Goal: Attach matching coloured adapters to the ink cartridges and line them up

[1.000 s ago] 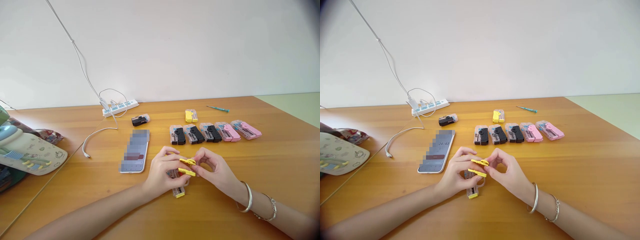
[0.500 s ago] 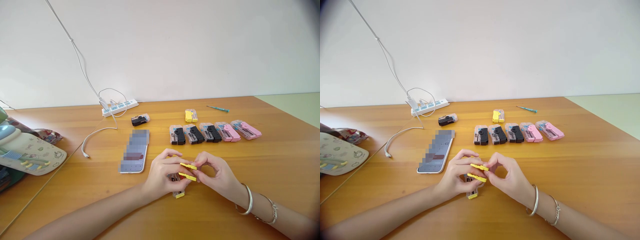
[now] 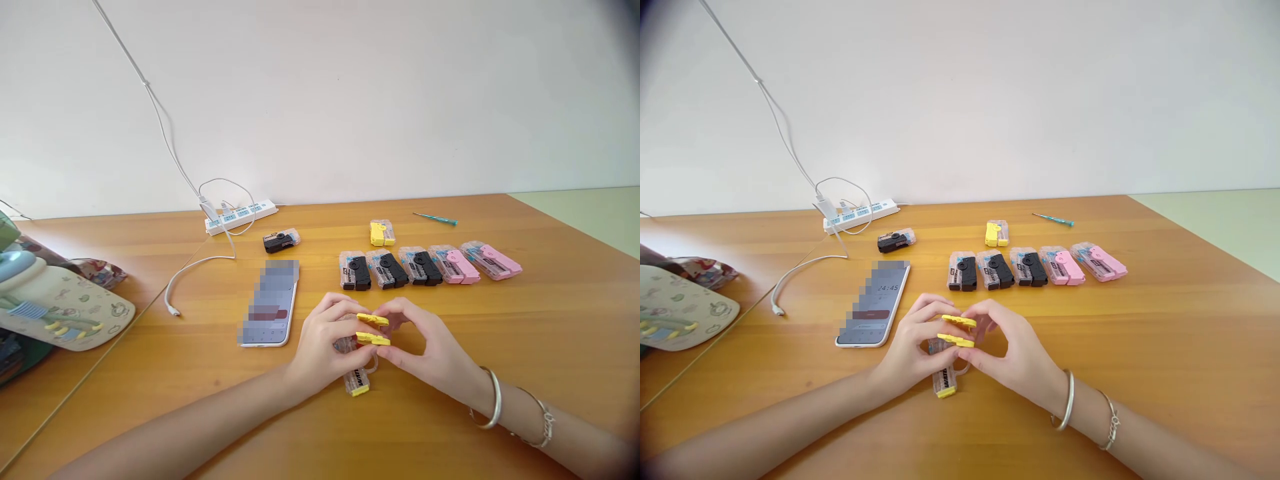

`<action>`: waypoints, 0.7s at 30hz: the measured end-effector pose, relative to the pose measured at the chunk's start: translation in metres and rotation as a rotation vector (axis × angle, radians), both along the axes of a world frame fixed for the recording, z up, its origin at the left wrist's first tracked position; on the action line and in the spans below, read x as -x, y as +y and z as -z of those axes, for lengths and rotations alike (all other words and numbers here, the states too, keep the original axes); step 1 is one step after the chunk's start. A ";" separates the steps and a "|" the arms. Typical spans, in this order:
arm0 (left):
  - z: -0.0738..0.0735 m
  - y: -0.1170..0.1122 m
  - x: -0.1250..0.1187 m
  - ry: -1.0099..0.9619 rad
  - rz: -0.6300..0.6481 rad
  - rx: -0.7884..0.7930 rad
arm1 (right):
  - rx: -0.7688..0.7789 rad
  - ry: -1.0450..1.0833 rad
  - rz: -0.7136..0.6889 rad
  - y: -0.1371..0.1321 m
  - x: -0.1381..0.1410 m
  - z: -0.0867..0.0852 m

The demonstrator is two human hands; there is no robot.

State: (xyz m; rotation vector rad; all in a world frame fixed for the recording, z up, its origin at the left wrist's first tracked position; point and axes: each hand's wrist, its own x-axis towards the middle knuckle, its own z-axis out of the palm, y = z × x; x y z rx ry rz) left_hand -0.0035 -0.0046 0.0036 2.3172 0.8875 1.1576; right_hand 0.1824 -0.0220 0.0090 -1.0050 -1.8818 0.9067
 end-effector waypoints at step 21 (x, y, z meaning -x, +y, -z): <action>0.002 0.003 -0.001 0.295 -0.116 0.269 | 0.492 0.303 0.090 0.023 -0.011 0.004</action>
